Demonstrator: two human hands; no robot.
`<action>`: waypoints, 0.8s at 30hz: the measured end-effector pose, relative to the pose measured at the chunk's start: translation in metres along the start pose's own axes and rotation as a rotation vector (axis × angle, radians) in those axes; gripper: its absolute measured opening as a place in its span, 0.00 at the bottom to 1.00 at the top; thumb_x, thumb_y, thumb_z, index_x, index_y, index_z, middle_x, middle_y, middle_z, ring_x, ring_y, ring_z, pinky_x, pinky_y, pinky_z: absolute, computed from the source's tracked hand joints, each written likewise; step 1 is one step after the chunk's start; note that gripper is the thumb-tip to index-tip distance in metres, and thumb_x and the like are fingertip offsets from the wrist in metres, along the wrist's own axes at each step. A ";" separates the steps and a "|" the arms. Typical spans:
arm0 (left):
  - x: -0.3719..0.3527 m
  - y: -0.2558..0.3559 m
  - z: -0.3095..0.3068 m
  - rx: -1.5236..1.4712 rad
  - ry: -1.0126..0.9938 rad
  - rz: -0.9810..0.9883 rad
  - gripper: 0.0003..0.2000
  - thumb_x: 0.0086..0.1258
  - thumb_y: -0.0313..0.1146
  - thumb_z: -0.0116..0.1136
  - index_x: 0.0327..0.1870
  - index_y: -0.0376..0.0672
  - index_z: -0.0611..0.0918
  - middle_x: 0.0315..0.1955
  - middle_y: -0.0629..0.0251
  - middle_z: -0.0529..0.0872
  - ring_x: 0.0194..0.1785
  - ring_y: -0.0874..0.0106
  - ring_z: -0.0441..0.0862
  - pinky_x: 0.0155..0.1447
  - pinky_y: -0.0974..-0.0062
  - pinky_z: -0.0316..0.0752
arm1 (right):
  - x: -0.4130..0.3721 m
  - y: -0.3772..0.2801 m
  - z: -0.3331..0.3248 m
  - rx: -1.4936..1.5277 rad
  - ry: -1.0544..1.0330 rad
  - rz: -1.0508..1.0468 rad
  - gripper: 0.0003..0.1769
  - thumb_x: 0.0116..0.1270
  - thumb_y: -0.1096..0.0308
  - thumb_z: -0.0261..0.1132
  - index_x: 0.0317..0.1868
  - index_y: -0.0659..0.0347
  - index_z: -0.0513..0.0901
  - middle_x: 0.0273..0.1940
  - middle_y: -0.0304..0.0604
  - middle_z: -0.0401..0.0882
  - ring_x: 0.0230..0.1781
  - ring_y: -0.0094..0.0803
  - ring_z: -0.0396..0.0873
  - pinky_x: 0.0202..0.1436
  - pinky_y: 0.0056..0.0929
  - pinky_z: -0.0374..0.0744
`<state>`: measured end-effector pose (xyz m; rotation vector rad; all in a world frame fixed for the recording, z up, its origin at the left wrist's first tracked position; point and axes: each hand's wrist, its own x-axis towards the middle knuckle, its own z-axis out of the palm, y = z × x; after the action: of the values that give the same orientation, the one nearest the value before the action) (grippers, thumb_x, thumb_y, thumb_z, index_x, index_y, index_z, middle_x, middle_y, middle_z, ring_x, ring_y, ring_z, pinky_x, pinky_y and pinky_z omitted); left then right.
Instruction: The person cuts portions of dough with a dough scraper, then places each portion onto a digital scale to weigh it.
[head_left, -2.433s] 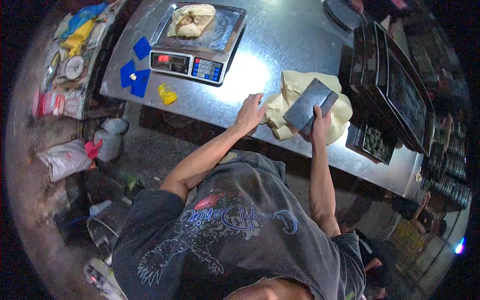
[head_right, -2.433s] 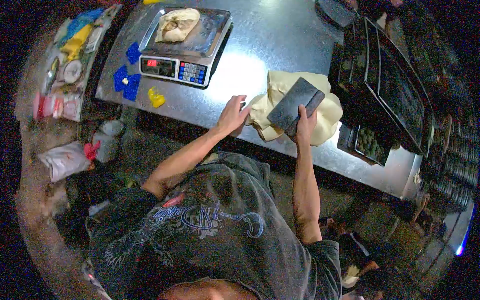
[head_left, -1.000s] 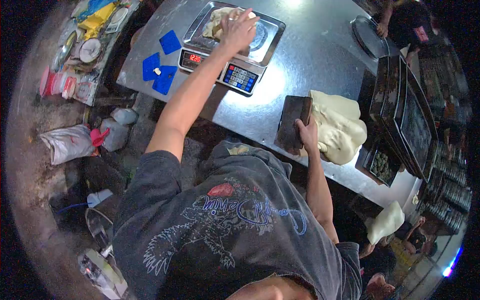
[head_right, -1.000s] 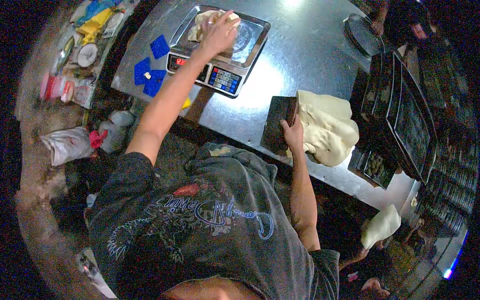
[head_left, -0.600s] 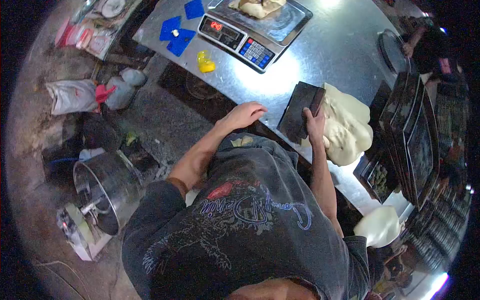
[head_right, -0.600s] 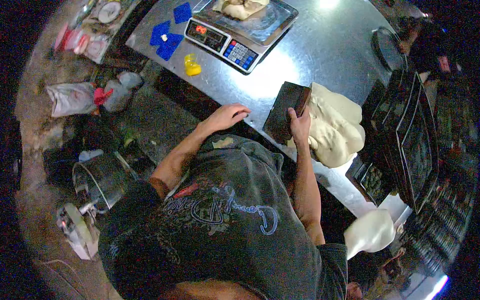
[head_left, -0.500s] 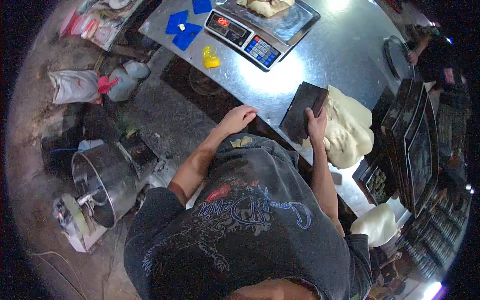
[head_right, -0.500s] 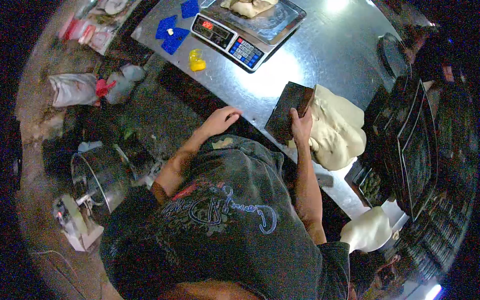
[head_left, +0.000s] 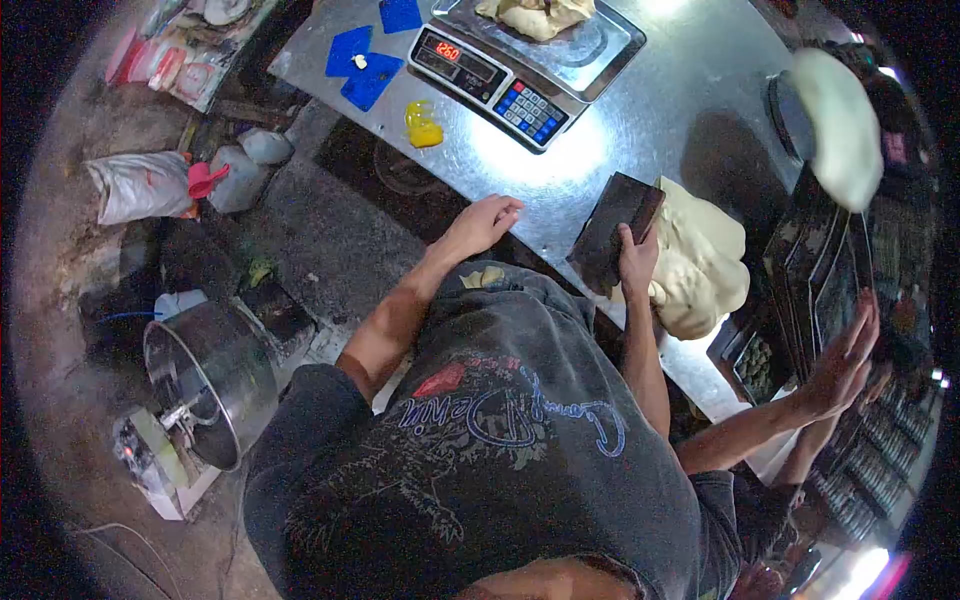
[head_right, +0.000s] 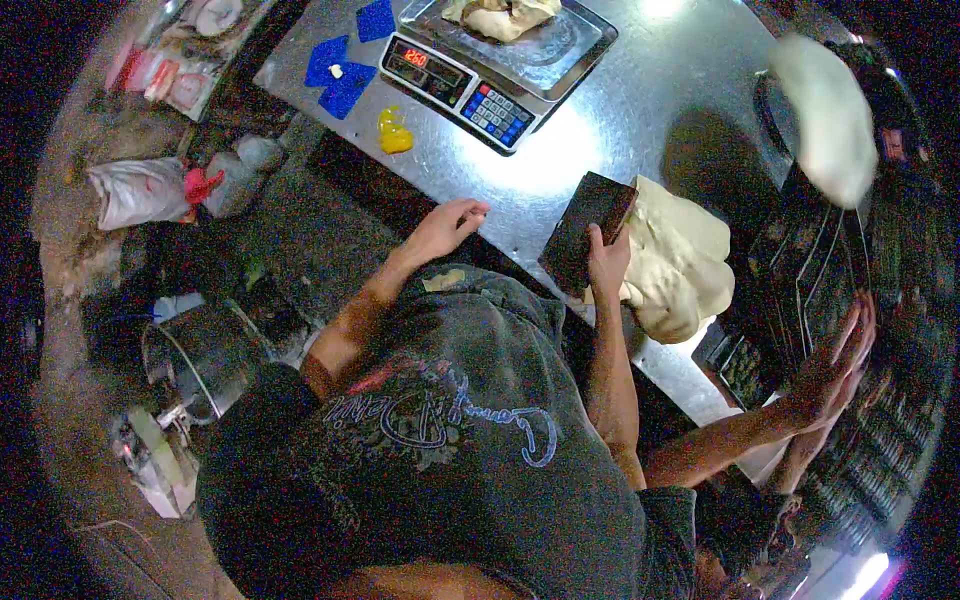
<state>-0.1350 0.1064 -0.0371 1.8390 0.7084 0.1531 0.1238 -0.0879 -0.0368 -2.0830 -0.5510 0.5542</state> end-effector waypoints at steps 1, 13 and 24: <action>0.007 -0.004 -0.002 0.013 -0.016 0.042 0.15 0.76 0.36 0.58 0.58 0.39 0.82 0.48 0.53 0.86 0.48 0.60 0.86 0.55 0.64 0.80 | 0.001 0.000 0.001 0.006 0.012 0.001 0.23 0.70 0.62 0.69 0.57 0.69 0.77 0.49 0.55 0.86 0.49 0.46 0.84 0.57 0.40 0.78; 0.099 0.044 0.020 0.004 -0.449 0.178 0.19 0.73 0.38 0.62 0.60 0.39 0.82 0.51 0.55 0.87 0.51 0.66 0.87 0.57 0.67 0.80 | -0.024 -0.004 -0.062 0.401 0.389 0.197 0.23 0.67 0.68 0.69 0.60 0.67 0.77 0.50 0.43 0.83 0.46 0.32 0.81 0.55 0.32 0.78; 0.086 0.082 0.052 -0.120 -0.314 0.243 0.15 0.78 0.38 0.58 0.56 0.38 0.83 0.44 0.58 0.88 0.47 0.66 0.87 0.53 0.70 0.80 | -0.022 0.000 -0.082 0.665 0.434 0.148 0.21 0.71 0.71 0.66 0.62 0.66 0.75 0.51 0.44 0.82 0.47 0.33 0.82 0.53 0.34 0.81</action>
<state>-0.0103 0.0930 -0.0036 1.7764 0.2511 0.0606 0.1536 -0.1530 0.0093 -1.5360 0.0483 0.2925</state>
